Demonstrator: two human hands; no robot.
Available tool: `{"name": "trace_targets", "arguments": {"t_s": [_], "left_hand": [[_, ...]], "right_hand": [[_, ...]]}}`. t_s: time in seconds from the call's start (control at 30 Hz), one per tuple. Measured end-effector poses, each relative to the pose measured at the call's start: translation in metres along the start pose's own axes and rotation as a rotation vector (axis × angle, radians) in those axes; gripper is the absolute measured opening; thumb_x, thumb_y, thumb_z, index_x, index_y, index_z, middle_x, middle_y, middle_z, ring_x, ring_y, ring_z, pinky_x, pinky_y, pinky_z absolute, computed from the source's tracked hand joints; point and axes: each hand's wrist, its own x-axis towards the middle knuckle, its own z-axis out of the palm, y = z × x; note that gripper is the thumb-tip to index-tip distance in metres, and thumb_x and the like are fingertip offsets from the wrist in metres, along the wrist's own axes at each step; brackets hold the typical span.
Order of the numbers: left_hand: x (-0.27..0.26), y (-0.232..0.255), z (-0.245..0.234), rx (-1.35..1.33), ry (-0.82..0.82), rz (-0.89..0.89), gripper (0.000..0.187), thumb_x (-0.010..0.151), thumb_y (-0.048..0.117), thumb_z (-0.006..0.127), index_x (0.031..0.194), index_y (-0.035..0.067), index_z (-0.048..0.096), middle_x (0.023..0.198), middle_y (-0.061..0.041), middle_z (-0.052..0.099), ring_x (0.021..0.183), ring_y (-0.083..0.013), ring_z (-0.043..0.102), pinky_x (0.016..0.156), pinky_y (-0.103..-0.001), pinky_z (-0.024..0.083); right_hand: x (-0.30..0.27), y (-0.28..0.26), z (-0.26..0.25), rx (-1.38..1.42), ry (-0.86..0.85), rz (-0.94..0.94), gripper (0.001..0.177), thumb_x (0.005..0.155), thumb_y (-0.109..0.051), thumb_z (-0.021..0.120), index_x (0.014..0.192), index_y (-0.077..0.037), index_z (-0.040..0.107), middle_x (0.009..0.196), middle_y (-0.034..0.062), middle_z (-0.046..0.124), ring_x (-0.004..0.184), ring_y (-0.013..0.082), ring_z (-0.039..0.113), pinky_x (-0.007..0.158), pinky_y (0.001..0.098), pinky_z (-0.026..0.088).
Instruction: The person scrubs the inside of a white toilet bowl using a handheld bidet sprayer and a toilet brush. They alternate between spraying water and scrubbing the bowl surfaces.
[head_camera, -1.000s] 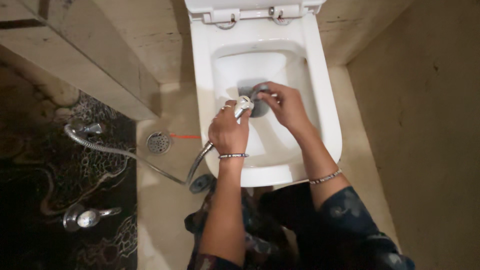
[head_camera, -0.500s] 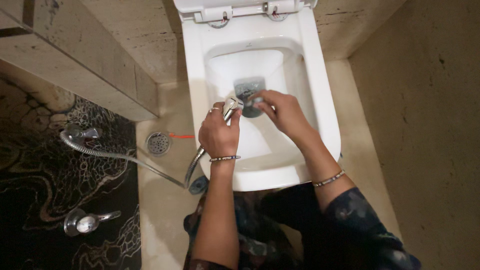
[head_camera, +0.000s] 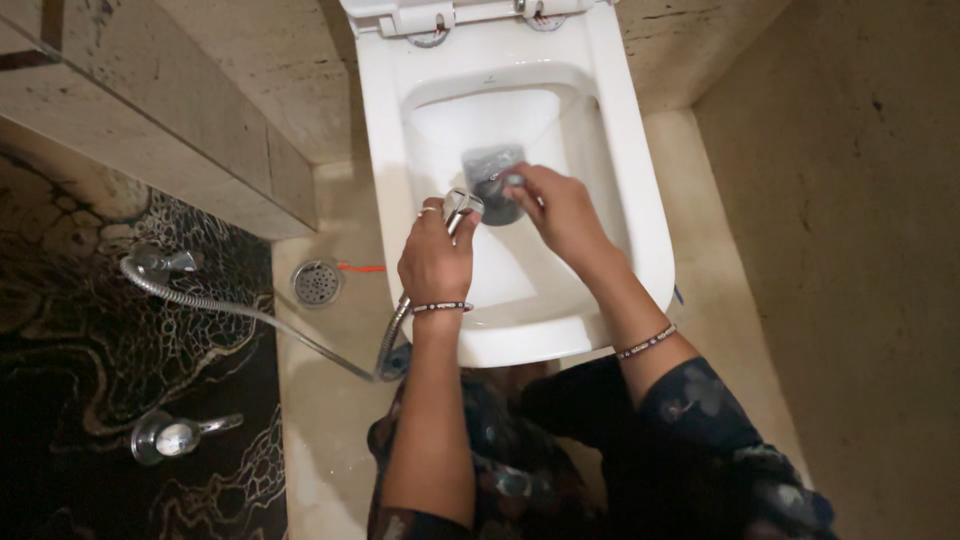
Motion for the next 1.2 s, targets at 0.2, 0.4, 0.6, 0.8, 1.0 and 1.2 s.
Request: {"name": "trace_targets", "arguments": {"t_s": [0.2,0.4,0.6,0.8,1.0,1.2], "left_hand": [[0.004,-0.002,-0.006,-0.013,-0.072,-0.121,0.043,0.098,0.045,0.065,0.114,0.006,0.057,0.098,-0.021,0.072,0.091,-0.0451,0.068,0.072,-0.055,0.051],[0.009,0.005,-0.019,-0.005,-0.020,-0.261,0.045,0.096,0.047,0.065,0.116,0.007,0.058,0.092,-0.023,0.073,0.089,-0.0467,0.069,0.072,-0.056,0.051],[0.007,-0.005,-0.026,0.008,0.069,-0.227,0.048,0.098,0.049,0.067,0.115,0.005,0.057,0.094,-0.023,0.072,0.088,-0.0464,0.069,0.072,-0.055,0.051],[0.006,-0.004,-0.028,-0.094,0.207,-0.196,0.048,0.099,0.048,0.065,0.122,0.006,0.056,0.102,-0.021,0.074,0.091,-0.0430,0.072,0.071,-0.054,0.052],[-0.003,0.009,-0.025,-0.103,0.204,-0.204,0.046,0.099,0.048,0.065,0.125,0.011,0.056,0.100,-0.020,0.075,0.092,-0.0432,0.071,0.072,-0.053,0.053],[-0.003,-0.001,-0.029,-0.045,0.083,-0.254,0.049,0.097,0.049,0.064,0.124,0.010,0.055,0.099,-0.020,0.074,0.091,-0.0435,0.070,0.072,-0.053,0.053]], "right_hand": [[-0.017,-0.001,-0.012,-0.089,-0.012,-0.003,0.016,0.100,-0.016,0.069,0.114,-0.008,0.069,0.096,0.0144,0.071,0.079,0.0329,0.068,0.070,0.0411,0.052],[-0.005,0.002,-0.005,-0.012,-0.032,0.047,0.019,0.099,-0.015,0.069,0.117,-0.010,0.069,0.095,0.0153,0.069,0.078,0.0328,0.067,0.071,0.0415,0.052],[-0.028,0.004,-0.020,0.013,-0.091,0.025,0.021,0.097,-0.014,0.069,0.117,-0.010,0.067,0.100,0.0123,0.072,0.078,0.0287,0.068,0.072,0.0397,0.054],[-0.014,0.011,0.007,0.040,-0.041,-0.057,0.022,0.097,-0.010,0.068,0.119,-0.008,0.067,0.106,0.0140,0.072,0.087,0.0340,0.069,0.077,0.0406,0.055],[-0.018,0.003,0.008,0.008,-0.120,-0.071,0.020,0.097,-0.012,0.067,0.117,-0.008,0.066,0.106,0.0161,0.072,0.095,0.0377,0.070,0.080,0.0417,0.055],[-0.018,0.000,0.002,-0.045,-0.195,0.019,0.020,0.096,-0.014,0.068,0.115,-0.010,0.071,0.103,0.0168,0.074,0.088,0.0380,0.070,0.076,0.0433,0.055]]}}
